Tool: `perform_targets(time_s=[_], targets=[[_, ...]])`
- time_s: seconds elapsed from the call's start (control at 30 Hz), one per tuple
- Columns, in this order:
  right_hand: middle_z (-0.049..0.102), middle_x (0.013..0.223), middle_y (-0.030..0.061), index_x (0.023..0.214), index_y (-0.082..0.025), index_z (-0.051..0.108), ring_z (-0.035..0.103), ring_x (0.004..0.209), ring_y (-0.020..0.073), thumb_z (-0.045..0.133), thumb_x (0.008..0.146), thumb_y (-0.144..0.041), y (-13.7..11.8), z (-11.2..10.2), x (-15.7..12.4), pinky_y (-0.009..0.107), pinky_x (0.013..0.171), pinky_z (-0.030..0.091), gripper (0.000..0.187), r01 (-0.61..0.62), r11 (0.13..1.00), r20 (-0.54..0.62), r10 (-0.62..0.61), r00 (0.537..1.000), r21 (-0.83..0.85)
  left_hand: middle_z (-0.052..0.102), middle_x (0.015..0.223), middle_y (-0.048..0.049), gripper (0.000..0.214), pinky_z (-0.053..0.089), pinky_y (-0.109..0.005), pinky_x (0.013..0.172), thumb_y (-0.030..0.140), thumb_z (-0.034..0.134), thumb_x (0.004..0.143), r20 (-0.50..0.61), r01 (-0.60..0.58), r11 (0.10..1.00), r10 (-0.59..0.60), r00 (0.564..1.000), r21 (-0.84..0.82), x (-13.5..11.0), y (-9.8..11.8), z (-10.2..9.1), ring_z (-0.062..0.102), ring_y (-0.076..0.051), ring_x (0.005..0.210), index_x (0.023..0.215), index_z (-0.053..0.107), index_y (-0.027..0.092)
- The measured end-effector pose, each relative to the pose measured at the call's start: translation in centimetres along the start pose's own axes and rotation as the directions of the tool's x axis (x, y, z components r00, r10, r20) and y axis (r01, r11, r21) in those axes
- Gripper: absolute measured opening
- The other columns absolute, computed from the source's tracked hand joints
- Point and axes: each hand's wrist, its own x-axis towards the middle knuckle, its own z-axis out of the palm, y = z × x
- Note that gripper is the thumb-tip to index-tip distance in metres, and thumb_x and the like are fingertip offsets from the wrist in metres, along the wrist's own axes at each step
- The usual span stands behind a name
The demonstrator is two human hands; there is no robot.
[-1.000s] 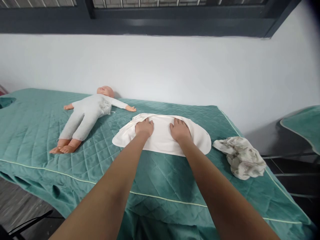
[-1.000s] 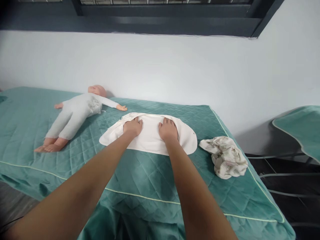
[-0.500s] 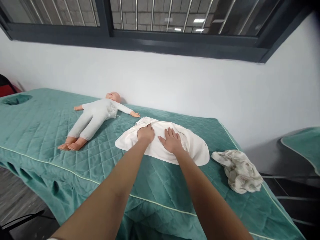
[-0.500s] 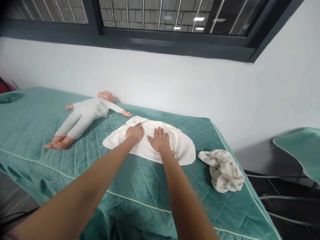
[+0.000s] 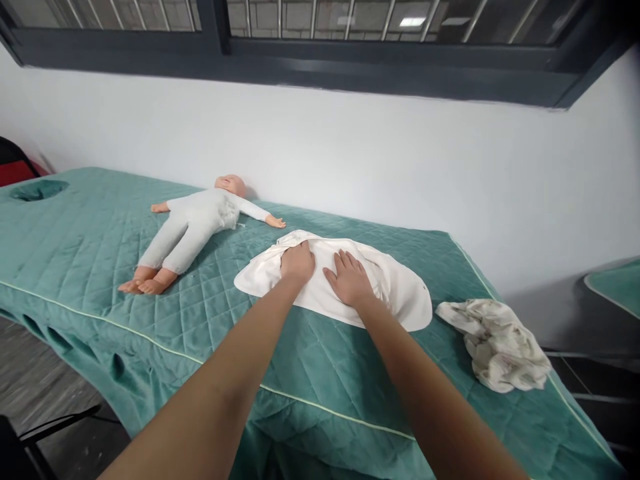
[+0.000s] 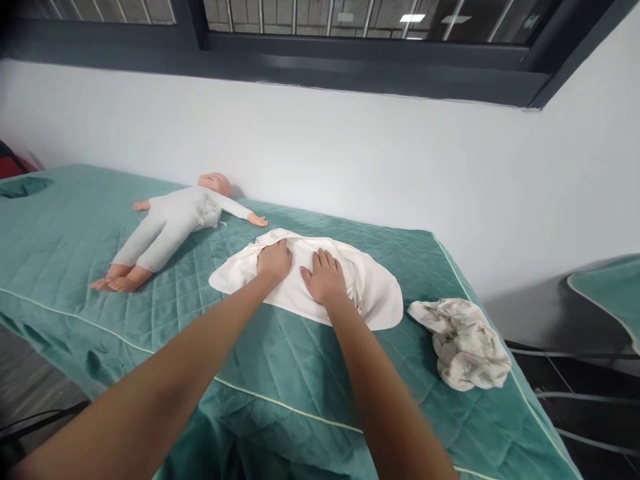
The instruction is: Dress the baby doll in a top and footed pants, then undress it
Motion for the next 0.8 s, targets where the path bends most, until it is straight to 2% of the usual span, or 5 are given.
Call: perform_targets(time_s=[0.1,0.2,0.37,0.63,0.8], targets=[[0.025,0.166,0.0142,0.157,-0.004,0.028,0.022,0.153,0.0255,0.024,0.102,-0.047,-0.2,0.0,1.4,0.039,0.123,0.016,0.069,0.075,0.997,-0.029,-0.075,0.997,0.02,0.066,0.127,-0.0188,0.038,0.048,-0.041,0.098,0.025,0.037,0.098,-0.032,-0.002,1.0,0.002,0.999,-0.002,-0.2,-0.1,0.0,0.065,-0.029,0.115,0.131,0.053,0.014],[0.025,0.165,0.0156,0.158,-0.002,0.023,0.022,0.153,0.0252,0.025,0.102,-0.049,-0.4,0.1,3.1,0.041,0.124,0.016,0.073,0.03,0.999,-0.044,-0.028,0.999,0.044,0.066,0.125,-0.0202,0.039,0.048,-0.041,0.099,0.024,0.039,0.098,-0.034,-0.002,1.0,0.002,0.999,-0.007,0.0,-0.2,0.2,0.065,-0.03,0.116,0.131,0.054,0.012],[0.02,0.167,0.014,0.158,-0.006,0.024,0.016,0.155,0.0253,0.022,0.101,-0.055,-0.8,0.9,5.2,0.047,0.124,0.013,0.075,-0.033,0.998,-0.03,0.035,0.999,0.052,0.067,0.125,-0.0214,0.039,0.047,-0.038,0.101,0.028,0.039,0.099,0.005,-0.024,1.0,0.024,1.0,-0.009,0.8,-0.3,0.9,0.063,-0.029,0.119,0.128,0.057,0.01],[0.017,0.168,0.0126,0.158,-0.011,0.029,0.016,0.155,0.0245,0.018,0.102,-0.053,-0.7,1.3,5.5,0.047,0.123,0.014,0.07,-0.042,0.999,-0.038,0.041,0.998,-0.005,0.07,0.116,-0.0215,0.039,0.05,-0.038,0.094,0.028,0.038,0.1,0.035,-0.064,0.998,0.065,0.997,-0.013,1.1,-0.1,0.9,0.068,-0.028,0.11,0.124,0.06,0.008],[0.013,0.169,0.0095,0.159,-0.012,0.026,0.011,0.156,0.0246,0.014,0.103,-0.047,-1.6,0.6,5.1,0.048,0.124,0.012,0.067,-0.097,0.995,0.008,0.097,0.995,-0.005,0.07,0.117,-0.0214,0.035,0.047,-0.045,0.102,0.019,0.038,0.097,-0.019,-0.125,0.991,0.124,0.992,-0.047,-1.3,0.3,-0.3,0.064,-0.03,0.116,0.118,0.063,0.006]])
